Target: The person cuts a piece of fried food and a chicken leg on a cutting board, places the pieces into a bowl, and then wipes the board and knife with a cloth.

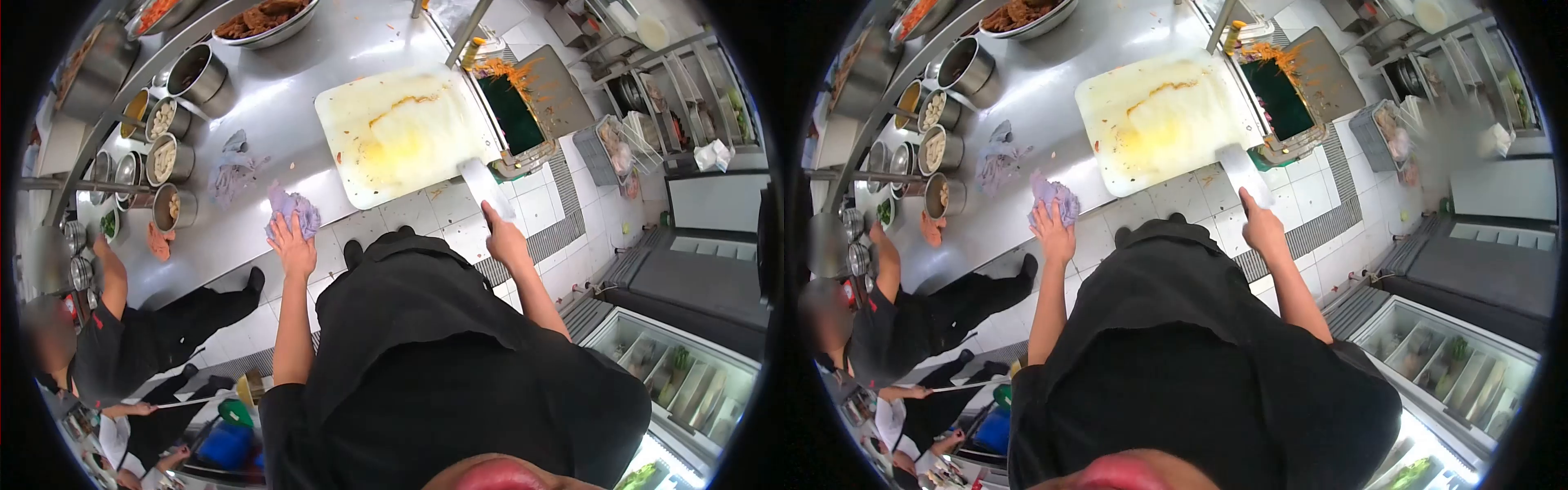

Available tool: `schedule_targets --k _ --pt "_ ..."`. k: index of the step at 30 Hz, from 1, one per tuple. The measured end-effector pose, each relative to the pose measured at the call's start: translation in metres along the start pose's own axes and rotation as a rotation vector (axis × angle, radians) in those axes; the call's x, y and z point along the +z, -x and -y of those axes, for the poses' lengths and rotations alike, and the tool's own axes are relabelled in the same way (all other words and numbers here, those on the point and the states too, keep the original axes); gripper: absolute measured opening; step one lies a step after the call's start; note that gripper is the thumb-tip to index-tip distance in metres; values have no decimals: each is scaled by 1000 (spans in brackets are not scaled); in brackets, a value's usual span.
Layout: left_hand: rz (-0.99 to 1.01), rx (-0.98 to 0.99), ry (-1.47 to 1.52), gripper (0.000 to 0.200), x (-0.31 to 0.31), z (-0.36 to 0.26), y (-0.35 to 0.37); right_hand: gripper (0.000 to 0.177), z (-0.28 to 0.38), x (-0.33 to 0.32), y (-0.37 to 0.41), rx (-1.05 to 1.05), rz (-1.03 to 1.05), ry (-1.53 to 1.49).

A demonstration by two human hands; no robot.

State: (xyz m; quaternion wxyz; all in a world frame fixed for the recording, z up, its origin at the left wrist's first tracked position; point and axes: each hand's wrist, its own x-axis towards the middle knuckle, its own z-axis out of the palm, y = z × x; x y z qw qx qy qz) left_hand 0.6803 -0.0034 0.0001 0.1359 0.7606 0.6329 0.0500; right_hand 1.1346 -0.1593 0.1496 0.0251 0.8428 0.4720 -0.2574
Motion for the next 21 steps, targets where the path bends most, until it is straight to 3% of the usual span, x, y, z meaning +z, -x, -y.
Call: schedule_targets --k 6,8,11,12,13,16,21 --pt "-68 61 -21 82 -6 7 3 78 22 -16 -130 -138 -212 -87" --pt "44 69 -9 84 -26 6 -4 78 13 -6 -108 -187 -163 41" --pt "32 54 110 82 -34 6 -12 85 14 29 -14 -291 -19 124" --pt "33 70 169 82 -33 6 -16 86 34 22 14 -283 120 247" --pt "-34 114 182 81 -28 9 -20 85 37 29 23 -353 163 172" --pt "-100 154 185 85 -19 15 -21 82 88 26 6 -383 125 166" --pt "-71 192 208 84 -22 19 -15 81 157 30 -94 -383 -58 70"
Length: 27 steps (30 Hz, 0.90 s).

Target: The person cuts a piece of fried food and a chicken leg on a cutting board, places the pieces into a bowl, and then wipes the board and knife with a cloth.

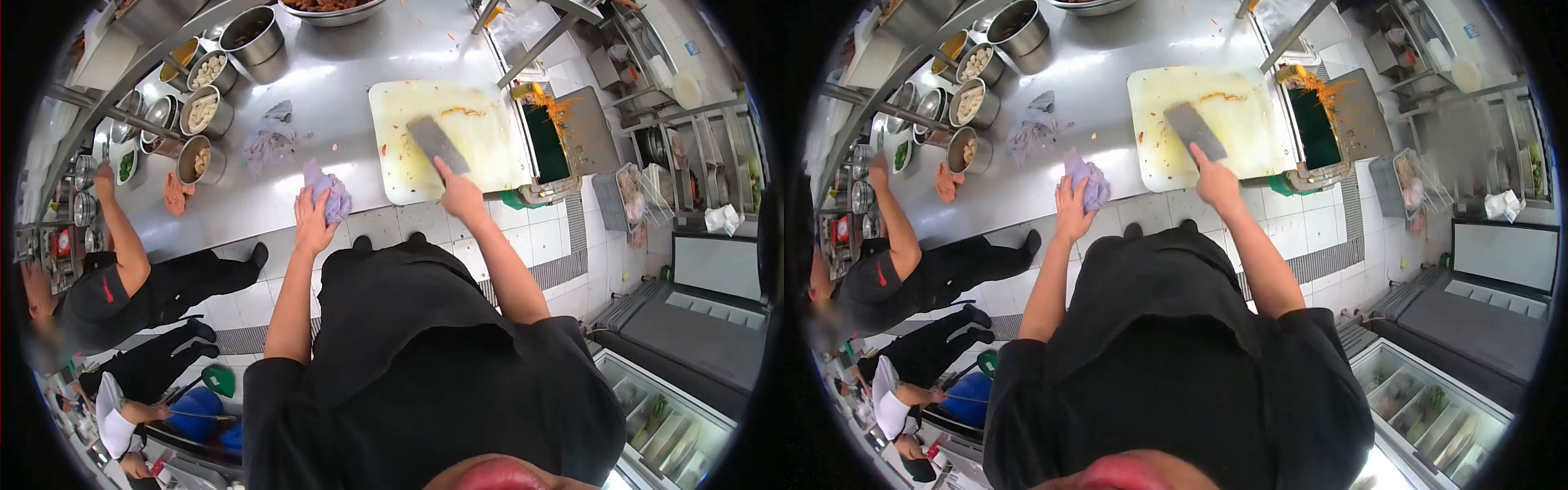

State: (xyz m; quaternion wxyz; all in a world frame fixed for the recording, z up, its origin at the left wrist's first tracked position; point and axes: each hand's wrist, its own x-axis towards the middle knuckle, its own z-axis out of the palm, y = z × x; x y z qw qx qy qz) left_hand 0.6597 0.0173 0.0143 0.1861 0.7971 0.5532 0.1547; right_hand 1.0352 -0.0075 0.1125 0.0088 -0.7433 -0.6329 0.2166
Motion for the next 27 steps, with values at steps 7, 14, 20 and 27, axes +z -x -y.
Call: schedule_targets --k 7,14,20,27 --pt "-82 -127 56 73 17 17 -33 88 4 -7 140 141 242 103" --pt "-93 -100 109 66 37 -12 -163 88 79 24 69 94 109 -27" --pt "81 227 50 64 27 -24 -99 87 64 13 15 98 0 -73" --pt "-92 151 -32 65 -7 41 -13 86 89 13 121 175 302 -20"
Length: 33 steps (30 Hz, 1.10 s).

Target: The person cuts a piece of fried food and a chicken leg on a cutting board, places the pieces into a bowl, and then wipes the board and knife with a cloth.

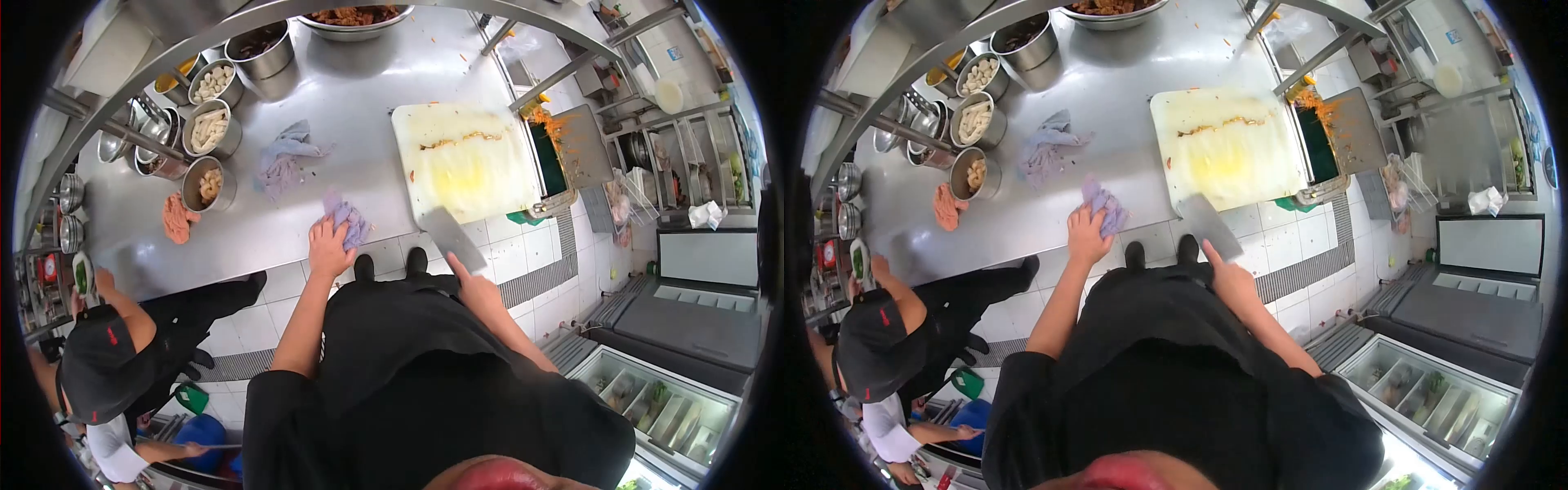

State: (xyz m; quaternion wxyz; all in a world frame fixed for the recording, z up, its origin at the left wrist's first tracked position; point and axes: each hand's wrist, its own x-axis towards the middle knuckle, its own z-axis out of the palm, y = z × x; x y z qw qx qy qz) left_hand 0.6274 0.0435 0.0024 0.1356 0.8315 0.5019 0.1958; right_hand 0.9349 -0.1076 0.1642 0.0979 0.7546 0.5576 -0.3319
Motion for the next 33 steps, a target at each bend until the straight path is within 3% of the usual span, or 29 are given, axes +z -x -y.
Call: schedule_targets --k 5,9,12,15,19,22,24,25,28,30,33 --pt "-38 10 -75 64 -3 -5 -2 80 35 -35 -125 -51 -299 -66" --pt "15 -17 -13 62 -13 4 -18 65 -5 -33 -105 -122 -498 -138" --pt "-6 -30 -15 61 -10 3 -22 58 -29 11 -72 -93 -535 -318" --pt "-36 -24 -33 61 -8 5 -23 56 -16 43 -88 -249 -489 -289" --pt "-52 -6 -21 62 -6 8 -22 54 14 25 -134 -227 -420 -209" --pt "-18 -33 -33 63 -7 6 -22 52 -7 12 -157 -200 -569 -414" --pt "-23 -28 -42 62 -7 6 -23 52 -21 -5 -159 39 -600 -506" --pt "-24 -24 -45 62 -7 6 -22 52 -21 -3 -157 34 -603 -510" --pt "-21 -22 -24 62 -7 8 -22 53 -11 3 -160 -73 -606 -454" --pt "-34 -17 -31 62 -7 7 -23 53 19 11 -165 -313 -549 -264" --pt "-49 -24 -26 62 -8 7 -21 53 35 -3 -184 -285 -459 -238"
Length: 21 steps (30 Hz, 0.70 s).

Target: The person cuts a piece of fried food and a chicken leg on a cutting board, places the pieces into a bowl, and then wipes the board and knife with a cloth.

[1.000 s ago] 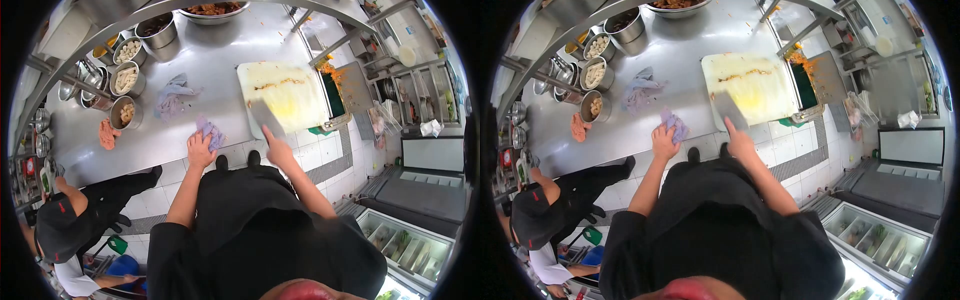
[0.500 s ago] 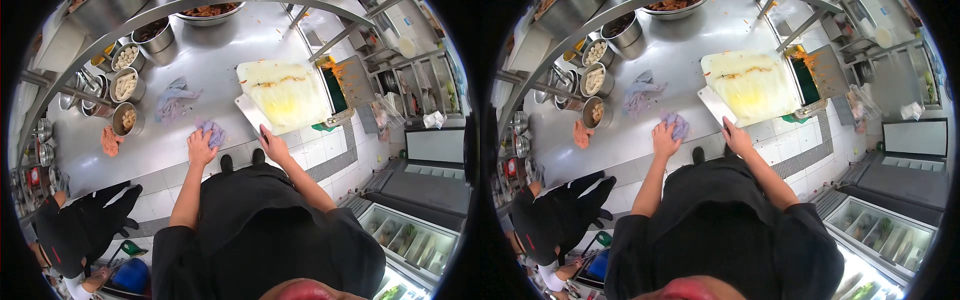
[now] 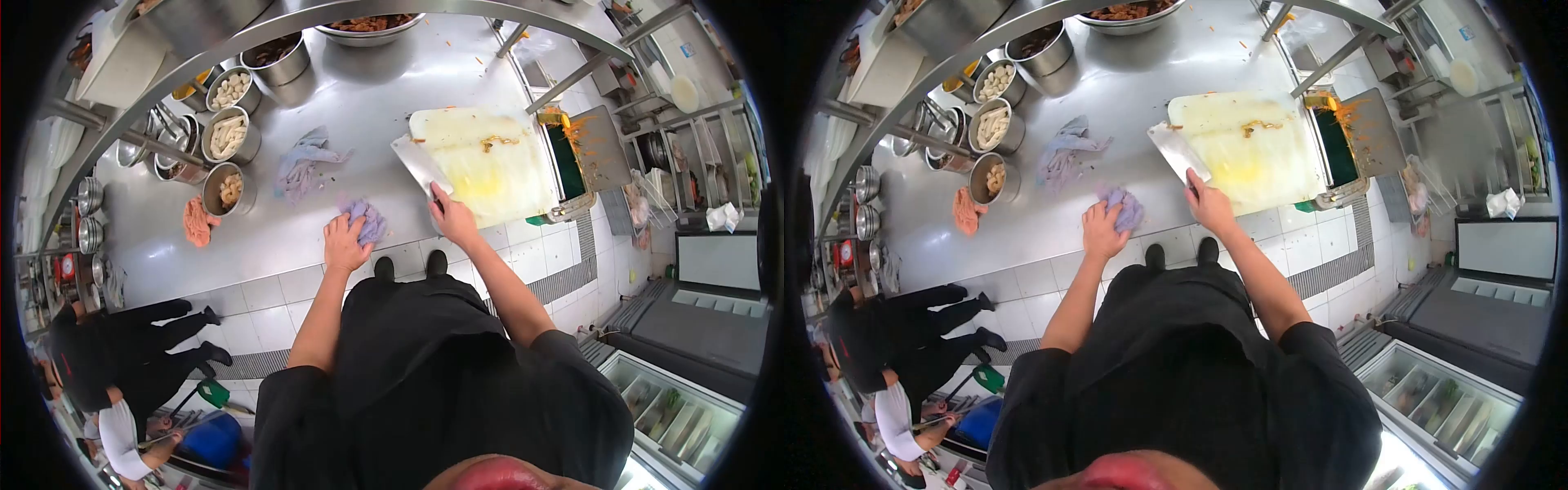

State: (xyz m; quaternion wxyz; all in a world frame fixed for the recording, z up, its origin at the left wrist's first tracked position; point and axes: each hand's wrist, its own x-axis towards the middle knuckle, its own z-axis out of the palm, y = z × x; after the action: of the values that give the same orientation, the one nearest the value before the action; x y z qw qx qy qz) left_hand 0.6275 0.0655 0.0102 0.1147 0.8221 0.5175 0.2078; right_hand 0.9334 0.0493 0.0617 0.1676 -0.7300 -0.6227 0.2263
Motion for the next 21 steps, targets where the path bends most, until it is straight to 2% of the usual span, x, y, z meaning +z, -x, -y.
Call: schedule_targets --k 1,2,4,8,10,12,14,16,18,20,21 --pt "-1 7 12 61 -1 0 0 53 3 -3 -5 54 33 36" --pt "-1 8 12 61 -2 0 0 53 -15 3 -7 54 -70 -31" --pt "23 -6 11 60 -2 -2 -2 53 -49 -3 -11 182 -209 -111" --pt "46 -5 22 57 17 13 4 53 -74 -31 4 337 -308 -155" --pt "-224 -169 215 57 31 43 6 53 -58 -35 12 248 -256 -89" --pt "-500 -259 130 65 6 65 -30 53 -40 -36 18 223 -183 -69" --pt "-410 -367 -49 73 -31 83 -91 53 -39 -30 35 214 -109 -28" --pt "-131 -548 -121 76 -27 116 -148 53 -42 -24 39 197 -120 -48" --pt "-33 -582 -84 75 -27 120 -204 53 -46 -28 40 185 -126 -72" --pt "-71 -495 -203 76 5 104 -247 52 -42 -35 48 217 -104 -57" --pt "-26 -432 -224 73 19 80 -259 52 -39 -39 52 232 -98 -52"
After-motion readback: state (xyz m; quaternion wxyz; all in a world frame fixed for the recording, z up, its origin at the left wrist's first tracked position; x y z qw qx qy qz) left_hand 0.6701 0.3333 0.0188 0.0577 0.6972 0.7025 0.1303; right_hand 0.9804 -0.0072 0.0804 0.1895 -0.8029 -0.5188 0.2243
